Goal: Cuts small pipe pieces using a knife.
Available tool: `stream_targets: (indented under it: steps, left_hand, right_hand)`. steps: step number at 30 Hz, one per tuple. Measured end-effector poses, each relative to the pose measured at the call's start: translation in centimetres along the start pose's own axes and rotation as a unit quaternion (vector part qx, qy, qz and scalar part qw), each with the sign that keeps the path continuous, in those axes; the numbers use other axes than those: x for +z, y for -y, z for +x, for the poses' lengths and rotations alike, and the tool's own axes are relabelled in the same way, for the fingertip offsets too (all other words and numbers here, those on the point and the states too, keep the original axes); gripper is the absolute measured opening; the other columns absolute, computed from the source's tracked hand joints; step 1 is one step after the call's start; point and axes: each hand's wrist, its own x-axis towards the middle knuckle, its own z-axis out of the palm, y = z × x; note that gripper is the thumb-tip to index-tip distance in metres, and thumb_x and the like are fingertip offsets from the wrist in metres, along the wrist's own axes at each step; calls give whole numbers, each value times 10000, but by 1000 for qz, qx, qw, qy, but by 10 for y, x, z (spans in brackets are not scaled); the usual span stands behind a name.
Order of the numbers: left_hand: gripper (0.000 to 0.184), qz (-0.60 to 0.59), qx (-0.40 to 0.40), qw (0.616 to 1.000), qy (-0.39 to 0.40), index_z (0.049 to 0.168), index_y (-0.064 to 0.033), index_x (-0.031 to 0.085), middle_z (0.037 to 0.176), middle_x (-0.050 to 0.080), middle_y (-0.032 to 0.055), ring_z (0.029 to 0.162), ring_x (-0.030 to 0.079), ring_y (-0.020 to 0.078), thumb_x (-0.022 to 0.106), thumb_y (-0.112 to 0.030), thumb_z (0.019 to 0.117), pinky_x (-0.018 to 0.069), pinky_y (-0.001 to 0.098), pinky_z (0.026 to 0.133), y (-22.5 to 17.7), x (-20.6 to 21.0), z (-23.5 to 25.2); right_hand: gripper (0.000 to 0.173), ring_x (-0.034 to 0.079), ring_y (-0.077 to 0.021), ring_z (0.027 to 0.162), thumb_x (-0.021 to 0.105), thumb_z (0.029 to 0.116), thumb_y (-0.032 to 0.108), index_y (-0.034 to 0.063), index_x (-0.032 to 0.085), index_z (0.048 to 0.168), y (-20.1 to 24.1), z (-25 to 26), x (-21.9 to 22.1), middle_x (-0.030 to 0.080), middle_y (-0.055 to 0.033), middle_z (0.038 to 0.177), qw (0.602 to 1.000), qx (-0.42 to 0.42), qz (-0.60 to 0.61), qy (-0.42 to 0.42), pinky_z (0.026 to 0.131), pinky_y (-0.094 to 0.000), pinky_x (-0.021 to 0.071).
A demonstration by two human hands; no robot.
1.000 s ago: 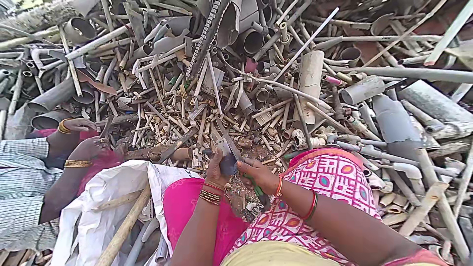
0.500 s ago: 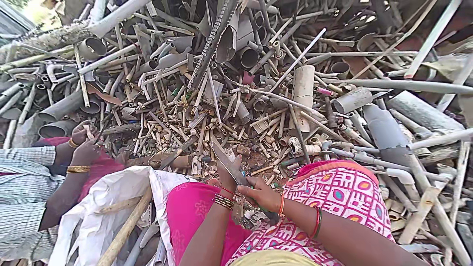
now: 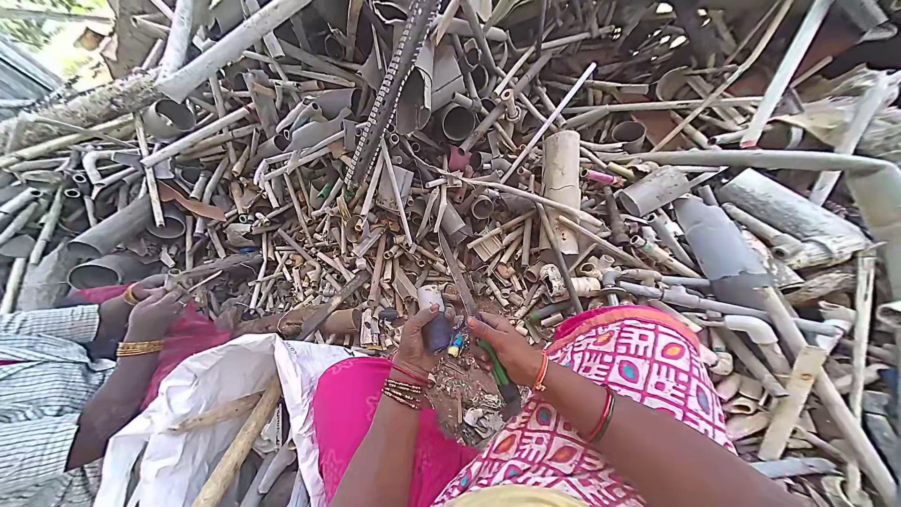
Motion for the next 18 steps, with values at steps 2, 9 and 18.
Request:
stream_targets:
  steps: [2, 9, 18]
  left_hand:
    - [322, 48, 9, 998, -35, 829, -107, 577, 671, 672, 3, 587, 663, 63, 298, -44, 976, 564, 207, 559, 4, 9, -1]
    - [138, 208, 147, 961, -112, 1040, 14, 491, 722, 605, -6, 609, 622, 37, 492, 63, 910, 563, 192, 604, 15, 9, 4]
    - [337, 365, 206, 876, -240, 1116, 159, 551, 866, 621, 165, 723, 589, 125, 718, 43, 846, 528, 275, 728, 28, 4, 15]
  right_hand:
    - [206, 453, 19, 460, 384, 1090, 184, 142, 521, 942, -5, -1, 3, 485, 111, 592, 1000, -5, -5, 30, 473, -139, 421]
    - [111, 434, 44, 478, 527, 1024, 213, 116, 570, 992, -22, -2, 0, 464, 144, 612, 982, -32, -139, 127, 485, -144, 402]
    - [136, 428, 53, 467, 569, 1011, 222, 95, 587, 968, -38, -5, 11, 465, 141, 588, 975, -55, -151, 150, 474, -137, 385]
